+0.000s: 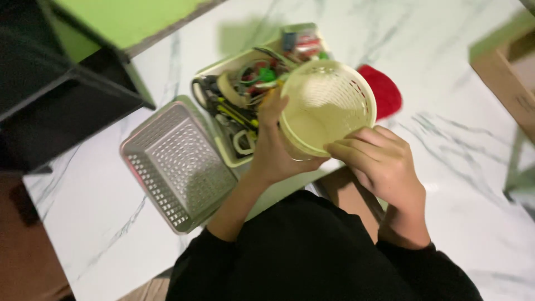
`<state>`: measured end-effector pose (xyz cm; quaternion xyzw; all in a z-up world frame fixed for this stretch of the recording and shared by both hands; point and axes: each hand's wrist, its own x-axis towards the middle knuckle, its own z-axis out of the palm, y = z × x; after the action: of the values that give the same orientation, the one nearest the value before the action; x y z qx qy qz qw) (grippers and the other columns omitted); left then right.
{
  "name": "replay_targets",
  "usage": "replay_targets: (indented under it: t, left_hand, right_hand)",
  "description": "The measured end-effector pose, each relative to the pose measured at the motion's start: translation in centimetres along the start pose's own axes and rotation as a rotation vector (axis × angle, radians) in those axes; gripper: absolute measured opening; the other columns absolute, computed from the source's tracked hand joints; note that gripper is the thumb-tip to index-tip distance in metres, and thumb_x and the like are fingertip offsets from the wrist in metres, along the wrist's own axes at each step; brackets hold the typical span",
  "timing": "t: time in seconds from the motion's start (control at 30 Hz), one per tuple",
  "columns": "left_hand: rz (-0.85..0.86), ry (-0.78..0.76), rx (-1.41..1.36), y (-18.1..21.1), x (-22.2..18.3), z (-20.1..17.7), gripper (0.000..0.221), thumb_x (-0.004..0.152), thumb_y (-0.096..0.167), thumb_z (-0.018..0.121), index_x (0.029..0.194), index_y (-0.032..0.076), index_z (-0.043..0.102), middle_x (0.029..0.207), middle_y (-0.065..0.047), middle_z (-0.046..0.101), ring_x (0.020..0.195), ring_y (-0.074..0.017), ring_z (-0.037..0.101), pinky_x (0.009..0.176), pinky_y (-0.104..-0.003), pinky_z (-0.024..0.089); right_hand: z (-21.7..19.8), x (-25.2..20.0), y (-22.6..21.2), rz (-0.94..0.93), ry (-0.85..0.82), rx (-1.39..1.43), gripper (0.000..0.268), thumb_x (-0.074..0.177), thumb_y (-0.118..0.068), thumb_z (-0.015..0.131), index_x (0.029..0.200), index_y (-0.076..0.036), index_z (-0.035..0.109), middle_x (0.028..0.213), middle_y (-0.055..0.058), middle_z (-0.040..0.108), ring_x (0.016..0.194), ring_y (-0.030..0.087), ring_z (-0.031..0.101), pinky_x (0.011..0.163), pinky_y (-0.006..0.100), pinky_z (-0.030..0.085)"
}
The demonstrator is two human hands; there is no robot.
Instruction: The user organizes various office and packing supplies including boxes, tape, and tools.
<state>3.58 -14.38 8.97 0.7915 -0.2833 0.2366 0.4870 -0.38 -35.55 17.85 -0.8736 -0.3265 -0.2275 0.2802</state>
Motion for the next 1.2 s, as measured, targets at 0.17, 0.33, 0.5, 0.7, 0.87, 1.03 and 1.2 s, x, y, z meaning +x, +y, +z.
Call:
replay_targets:
  t: [0.17,0.33,0.5,0.7,0.87,1.03,1.2]
  left_hand:
    - [0.039,-0.123,-0.168,0.4,-1.9,6.9,0.12,0.069,0.04,0.099,0.156,0.011,0.022,0.159,-0.024,0.032,0.148,-0.0438,0.036,0.126,-0.054,0.034]
    - [0.071,-0.199,-0.24,-1.0,-4.9,13.9,0.117,0.067,0.035,0.1,0.154,0.011,0.025,0.157,-0.025,0.033,0.148,-0.0433,0.038,0.125,-0.054,0.036]
    - [-0.023,-0.274,-0.32,-2.8,-7.3,18.7,0.125,0.069,0.035,0.101,0.158,0.003,0.019,0.156,-0.026,0.036,0.144,-0.0413,0.045,0.121,-0.051,0.043]
    - [0.016,-0.233,-0.266,-3.8,-6.6,22.2,0.121,0.069,0.029,0.101,0.157,0.005,0.021,0.155,-0.023,0.035,0.144,-0.0426,0.042,0.121,-0.055,0.042]
    - [0.038,-0.224,-0.209,-5.1,-4.8,25.6,0.115,0.07,0.034,0.099,0.154,0.006,0.026,0.153,-0.021,0.03,0.143,-0.0406,0.042,0.121,-0.052,0.045]
    - [0.027,-0.216,-0.164,-5.3,-2.8,27.1,0.097,0.077,0.036,0.096,0.147,0.004,0.037,0.151,-0.018,0.031,0.142,-0.0368,0.043,0.121,-0.051,0.047]
    - [0.091,-0.24,-0.043,-6.5,-1.0,28.8,0.055,0.079,0.028,0.094,0.111,0.001,0.057,0.145,-0.019,0.036,0.141,-0.0417,0.04,0.116,-0.051,0.049]
  right_hand:
    - [-2.1,-6.2,-0.3,0.254,-0.009,-0.089,0.017,0.085,-0.008,0.075,0.102,-0.008,0.075,0.091,0.006,0.07,0.087,0.025,0.068,0.077,0.037,0.054]
    - [-2.4,-11.5,0.5,0.541,-0.026,-0.101,0.014,0.088,-0.009,0.074,0.102,-0.008,0.074,0.092,0.01,0.069,0.088,0.028,0.067,0.077,0.038,0.054]
    - [-2.7,-14.8,1.9,0.573,0.085,-0.177,0.014,0.089,-0.005,0.075,0.102,-0.004,0.072,0.096,0.011,0.07,0.093,0.029,0.067,0.082,0.039,0.053]
    - [-5.2,-16.3,2.7,0.533,0.188,-0.251,0.019,0.085,0.001,0.077,0.102,-0.002,0.07,0.101,0.01,0.071,0.1,0.029,0.067,0.089,0.04,0.054]
    - [-6.3,-17.1,3.7,0.481,0.252,-0.332,0.024,0.083,0.01,0.075,0.102,-0.003,0.069,0.103,0.01,0.072,0.103,0.03,0.068,0.089,0.04,0.055]
    - [-7.4,-18.3,5.0,0.534,0.373,-0.326,0.027,0.085,0.016,0.072,0.105,-0.002,0.068,0.106,0.011,0.071,0.104,0.03,0.068,0.089,0.039,0.056]
    - [-9.2,-17.9,6.0,0.544,0.347,-0.445,0.024,0.087,0.013,0.076,0.104,-0.001,0.067,0.098,0.012,0.068,0.096,0.031,0.065,0.084,0.043,0.051]
